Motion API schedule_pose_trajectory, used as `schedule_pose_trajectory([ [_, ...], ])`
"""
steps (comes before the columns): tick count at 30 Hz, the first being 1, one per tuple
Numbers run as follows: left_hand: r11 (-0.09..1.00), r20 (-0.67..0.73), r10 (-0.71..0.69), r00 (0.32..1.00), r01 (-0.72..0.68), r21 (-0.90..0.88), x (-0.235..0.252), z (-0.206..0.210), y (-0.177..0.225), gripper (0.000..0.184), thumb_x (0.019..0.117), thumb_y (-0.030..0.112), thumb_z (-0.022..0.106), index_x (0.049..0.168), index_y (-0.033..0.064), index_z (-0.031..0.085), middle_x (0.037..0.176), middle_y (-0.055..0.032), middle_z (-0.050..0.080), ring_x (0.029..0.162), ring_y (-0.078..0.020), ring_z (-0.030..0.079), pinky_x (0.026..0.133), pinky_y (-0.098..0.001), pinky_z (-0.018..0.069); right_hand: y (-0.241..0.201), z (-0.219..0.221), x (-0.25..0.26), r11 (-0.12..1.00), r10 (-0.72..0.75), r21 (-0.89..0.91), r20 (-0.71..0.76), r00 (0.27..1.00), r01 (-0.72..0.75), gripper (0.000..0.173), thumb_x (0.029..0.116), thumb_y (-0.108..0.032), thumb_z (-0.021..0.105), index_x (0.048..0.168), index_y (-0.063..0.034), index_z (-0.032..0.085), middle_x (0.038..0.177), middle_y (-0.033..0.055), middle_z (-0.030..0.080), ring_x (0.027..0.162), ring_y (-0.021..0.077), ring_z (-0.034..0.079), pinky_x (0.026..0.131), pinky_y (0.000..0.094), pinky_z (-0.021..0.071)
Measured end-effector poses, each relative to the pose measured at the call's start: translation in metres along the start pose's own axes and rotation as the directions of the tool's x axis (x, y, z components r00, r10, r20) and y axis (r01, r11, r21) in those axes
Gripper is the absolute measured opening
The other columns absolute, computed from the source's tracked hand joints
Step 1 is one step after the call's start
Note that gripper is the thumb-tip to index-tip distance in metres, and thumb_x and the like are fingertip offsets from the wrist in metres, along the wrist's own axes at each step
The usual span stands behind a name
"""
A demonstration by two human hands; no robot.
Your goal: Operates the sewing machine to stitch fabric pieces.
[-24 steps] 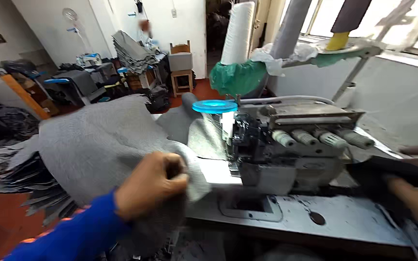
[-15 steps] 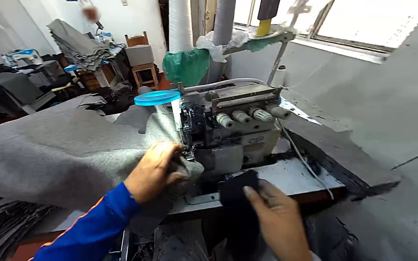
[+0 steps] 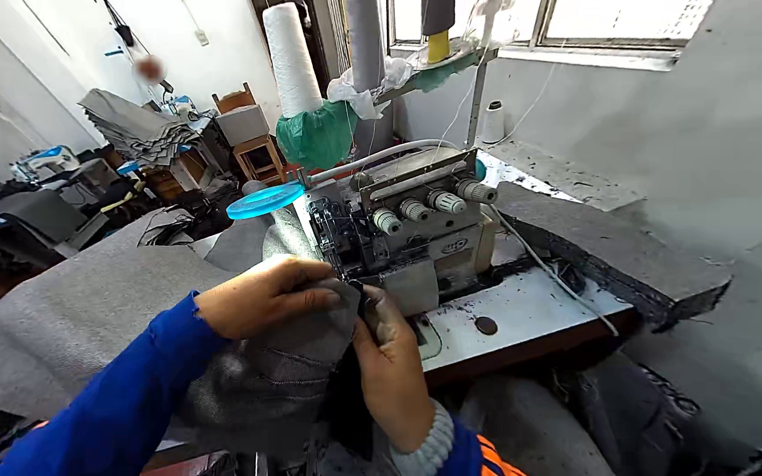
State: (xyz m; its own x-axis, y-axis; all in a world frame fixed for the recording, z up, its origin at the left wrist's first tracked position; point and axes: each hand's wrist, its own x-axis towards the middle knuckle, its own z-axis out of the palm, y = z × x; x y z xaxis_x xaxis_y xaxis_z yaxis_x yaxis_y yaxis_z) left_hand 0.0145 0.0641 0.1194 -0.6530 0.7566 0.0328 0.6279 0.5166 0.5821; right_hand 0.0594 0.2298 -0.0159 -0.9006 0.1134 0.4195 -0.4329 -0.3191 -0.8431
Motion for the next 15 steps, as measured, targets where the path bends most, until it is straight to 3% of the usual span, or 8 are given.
schedule_pose_trajectory([
  [3, 0.998, -0.187, -0.035, 0.982, 0.044, 0.047, -0.001, 0.009, 0.004, 0.013, 0.0963, 0.021, 0.067, 0.089, 0.0116, 0.072, 0.085, 0.0063, 0.063, 0.070, 0.0012, 0.057, 0.059, -0.0136, 0.0478, -0.006, 0.002, 0.001, 0.983, 0.094, 0.154, 0.036, 0.995, -0.099, 0.025, 0.1005, 0.002, 0.051, 0.123, 0.0097, 0.057, 0.101, 0.0111, 0.074, 0.094, 0.0103, 0.072, 0.089, 0.0270, 0.0592],
  [6, 0.990, -0.263, -0.041, 0.964, 0.074, 0.117, -0.001, 0.020, 0.011, 0.020, 0.0921, 0.023, 0.073, 0.076, 0.0124, 0.068, 0.073, 0.0073, 0.060, 0.061, 0.0014, 0.053, 0.053, -0.0141, 0.0418, -0.010, 0.001, -0.001, 0.959, 0.116, 0.253, 0.057, 0.992, -0.127, 0.023, 0.1013, 0.004, 0.048, 0.122, 0.0087, 0.057, 0.103, 0.0098, 0.073, 0.096, 0.0088, 0.070, 0.091, 0.0259, 0.0581],
  [11, 0.991, -0.374, -0.089, 0.923, 0.120, 0.061, -0.004, 0.026, 0.015, 0.010, 0.0861, 0.019, 0.079, 0.088, 0.0150, 0.069, 0.081, 0.0078, 0.067, 0.070, -0.0011, 0.062, 0.061, -0.0171, 0.0520, -0.012, 0.001, 0.002, 0.896, 0.172, 0.383, 0.168, 0.971, -0.225, 0.023, 0.1018, 0.005, 0.045, 0.123, 0.0072, 0.054, 0.105, 0.0092, 0.071, 0.100, 0.0093, 0.070, 0.095, 0.0280, 0.0571],
  [15, 0.997, -0.491, -0.071, 0.868, 0.050, -0.057, -0.016, 0.033, 0.023, 0.015, 0.0803, 0.003, 0.081, 0.086, 0.0092, 0.069, 0.073, 0.0043, 0.070, 0.063, -0.0024, 0.065, 0.059, -0.0174, 0.0550, -0.013, 0.011, -0.004, 0.898, 0.166, 0.397, 0.089, 0.982, -0.188, 0.012, 0.0967, 0.005, 0.054, 0.097, -0.0061, 0.050, 0.080, -0.0015, 0.066, 0.076, 0.0037, 0.067, 0.075, 0.0238, 0.0583],
])
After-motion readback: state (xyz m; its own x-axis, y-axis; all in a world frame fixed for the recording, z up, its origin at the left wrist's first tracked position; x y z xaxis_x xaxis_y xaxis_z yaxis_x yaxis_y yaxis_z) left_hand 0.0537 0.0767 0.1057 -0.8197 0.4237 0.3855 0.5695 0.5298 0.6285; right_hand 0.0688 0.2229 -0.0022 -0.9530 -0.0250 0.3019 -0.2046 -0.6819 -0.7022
